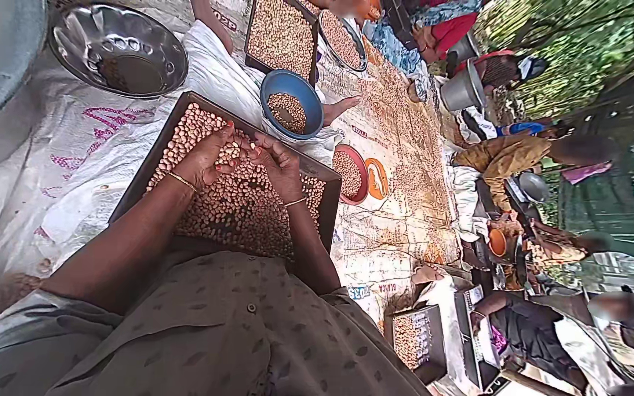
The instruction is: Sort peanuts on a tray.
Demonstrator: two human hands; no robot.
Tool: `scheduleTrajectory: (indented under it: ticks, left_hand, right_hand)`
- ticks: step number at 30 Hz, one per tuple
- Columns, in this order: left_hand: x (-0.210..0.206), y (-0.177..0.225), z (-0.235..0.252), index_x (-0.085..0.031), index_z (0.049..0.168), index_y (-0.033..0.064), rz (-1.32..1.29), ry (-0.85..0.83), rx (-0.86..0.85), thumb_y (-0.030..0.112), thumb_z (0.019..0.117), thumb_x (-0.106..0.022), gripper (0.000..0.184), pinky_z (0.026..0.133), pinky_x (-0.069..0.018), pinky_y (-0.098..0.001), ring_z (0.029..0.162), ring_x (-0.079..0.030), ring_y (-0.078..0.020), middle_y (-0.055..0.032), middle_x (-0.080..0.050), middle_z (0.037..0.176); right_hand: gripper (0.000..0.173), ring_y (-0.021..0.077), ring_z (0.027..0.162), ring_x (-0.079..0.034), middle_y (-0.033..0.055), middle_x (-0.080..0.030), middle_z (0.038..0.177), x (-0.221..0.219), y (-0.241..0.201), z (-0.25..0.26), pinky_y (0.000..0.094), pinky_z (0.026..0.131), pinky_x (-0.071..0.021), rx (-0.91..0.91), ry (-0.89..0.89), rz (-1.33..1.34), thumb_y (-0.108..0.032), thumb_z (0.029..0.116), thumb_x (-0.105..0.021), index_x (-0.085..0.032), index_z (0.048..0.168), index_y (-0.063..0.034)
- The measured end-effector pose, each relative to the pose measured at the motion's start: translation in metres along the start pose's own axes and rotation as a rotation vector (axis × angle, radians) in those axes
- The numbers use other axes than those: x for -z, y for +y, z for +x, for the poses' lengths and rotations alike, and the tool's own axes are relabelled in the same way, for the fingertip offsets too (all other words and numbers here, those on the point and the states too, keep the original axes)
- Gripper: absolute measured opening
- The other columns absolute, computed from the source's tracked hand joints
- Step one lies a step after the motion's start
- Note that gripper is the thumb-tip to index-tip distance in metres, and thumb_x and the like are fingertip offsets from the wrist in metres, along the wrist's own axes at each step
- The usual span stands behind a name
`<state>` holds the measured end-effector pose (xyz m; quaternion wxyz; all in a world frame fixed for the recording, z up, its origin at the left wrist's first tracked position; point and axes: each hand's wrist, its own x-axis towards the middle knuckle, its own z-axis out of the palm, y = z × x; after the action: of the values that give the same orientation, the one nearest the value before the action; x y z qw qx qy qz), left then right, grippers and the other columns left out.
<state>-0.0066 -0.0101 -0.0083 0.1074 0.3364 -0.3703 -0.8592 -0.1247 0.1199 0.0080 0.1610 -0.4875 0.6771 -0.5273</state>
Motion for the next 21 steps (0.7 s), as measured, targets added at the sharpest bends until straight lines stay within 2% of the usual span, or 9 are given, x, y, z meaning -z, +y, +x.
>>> scheduleTrajectory:
  ticks: [1, 4, 7, 9, 11, 15, 18, 19, 21]
  left_hand:
    - [-0.001, -0.001, -0.001, -0.062, 0.106, 0.0181, -0.016, -0.045, 0.024, 0.054, 0.1090, -0.030, 0.049, 0.042, -0.0329, -0.0159, 0.050, -0.046, -0.0031, 0.0028, -0.061, 0.078]
    - [0.004, -0.003, 0.003, -0.064, 0.102, 0.0115, -0.137, -0.177, 0.007, 0.047, 0.1115, -0.022, 0.056, 0.037, -0.0263, -0.0139, 0.043, -0.039, -0.0007, 0.0017, -0.062, 0.074]
    - [0.009, 0.004, 0.003, -0.063, 0.098, 0.0115, -0.249, -0.115, -0.050, 0.038, 0.1122, -0.023, 0.050, 0.036, -0.0261, -0.0116, 0.041, -0.037, 0.0010, 0.0047, -0.057, 0.069]
    - [0.010, 0.008, 0.002, -0.062, 0.098, 0.0122, -0.294, -0.050, -0.088, 0.035, 0.1125, -0.024, 0.047, 0.037, -0.0272, -0.0111, 0.042, -0.038, 0.0017, 0.0053, -0.058, 0.072]
    - [0.010, 0.006, 0.004, -0.062, 0.099, 0.0126, -0.305, -0.026, -0.112, 0.034, 0.1126, -0.025, 0.045, 0.037, -0.0279, -0.0111, 0.043, -0.039, 0.0019, 0.0052, -0.060, 0.074]
    - [0.010, 0.004, 0.004, -0.064, 0.099, 0.0122, -0.245, -0.033, -0.109, 0.037, 0.1127, -0.026, 0.047, 0.038, -0.0287, -0.0118, 0.042, -0.039, 0.0013, 0.0055, -0.059, 0.070]
    - [0.009, 0.003, 0.004, -0.064, 0.099, 0.0122, -0.158, -0.038, -0.089, 0.043, 0.1125, -0.025, 0.051, 0.037, -0.0271, -0.0129, 0.041, -0.038, 0.0004, 0.0038, -0.061, 0.071]
    - [0.007, 0.003, 0.004, -0.064, 0.099, 0.0124, -0.116, -0.034, -0.062, 0.047, 0.1119, -0.025, 0.054, 0.037, -0.0268, -0.0137, 0.041, -0.039, -0.0004, 0.0030, -0.063, 0.072]
    - [0.004, 0.001, 0.005, -0.065, 0.099, 0.0127, -0.053, -0.066, -0.013, 0.053, 0.1104, -0.024, 0.059, 0.037, -0.0274, -0.0146, 0.042, -0.040, -0.0015, 0.0022, -0.063, 0.071]
  right_hand:
    - [0.028, 0.0189, 0.092, -0.073, 0.0194, -0.073, 0.109, 0.003, -0.005, 0.004, 0.0343, 0.087, -0.0622, 0.040, -0.002, 0.020, 0.000, 0.1015, -0.056, -0.064, 0.126, 0.0107]
    - [0.020, 0.0225, 0.090, -0.073, 0.0190, -0.074, 0.102, 0.009, 0.013, 0.016, 0.0377, 0.085, -0.0606, 0.070, 0.043, -0.304, -0.002, 0.1003, -0.058, -0.071, 0.113, 0.0067]
    - [0.023, 0.0344, 0.106, -0.071, 0.0205, -0.073, 0.115, 0.001, 0.041, 0.013, 0.0510, 0.094, -0.0556, -0.044, -0.113, -0.674, -0.006, 0.0987, -0.062, -0.074, 0.118, -0.0005]
    - [0.024, 0.0382, 0.107, -0.069, 0.0240, -0.067, 0.123, -0.011, 0.050, 0.007, 0.0510, 0.091, -0.0573, -0.069, -0.155, -0.791, -0.007, 0.0988, -0.062, -0.073, 0.119, -0.0004]
    - [0.021, 0.0385, 0.104, -0.070, 0.0249, -0.067, 0.121, -0.014, 0.052, 0.006, 0.0501, 0.088, -0.0583, -0.059, -0.149, -0.828, -0.007, 0.0997, -0.060, -0.072, 0.115, 0.0019]
    - [0.017, 0.0358, 0.102, -0.070, 0.0225, -0.070, 0.113, -0.006, 0.057, 0.008, 0.0489, 0.089, -0.0581, -0.032, -0.098, -0.736, -0.007, 0.0983, -0.062, -0.073, 0.107, 0.0029]
    - [0.014, 0.0265, 0.084, -0.071, 0.0192, -0.072, 0.096, 0.005, 0.056, 0.006, 0.0407, 0.078, -0.0591, 0.028, 0.054, -0.516, -0.005, 0.0958, -0.065, -0.072, 0.101, 0.0047]
    - [0.014, 0.0207, 0.078, -0.069, 0.0172, -0.072, 0.093, 0.007, 0.049, 0.007, 0.0352, 0.074, -0.0589, 0.045, 0.091, -0.380, -0.005, 0.0963, -0.064, -0.071, 0.103, 0.0052]
    - [0.019, 0.0175, 0.080, -0.070, 0.0178, -0.071, 0.098, 0.003, 0.025, 0.009, 0.0327, 0.076, -0.0608, 0.084, 0.092, -0.158, -0.002, 0.0973, -0.062, -0.068, 0.112, 0.0086]
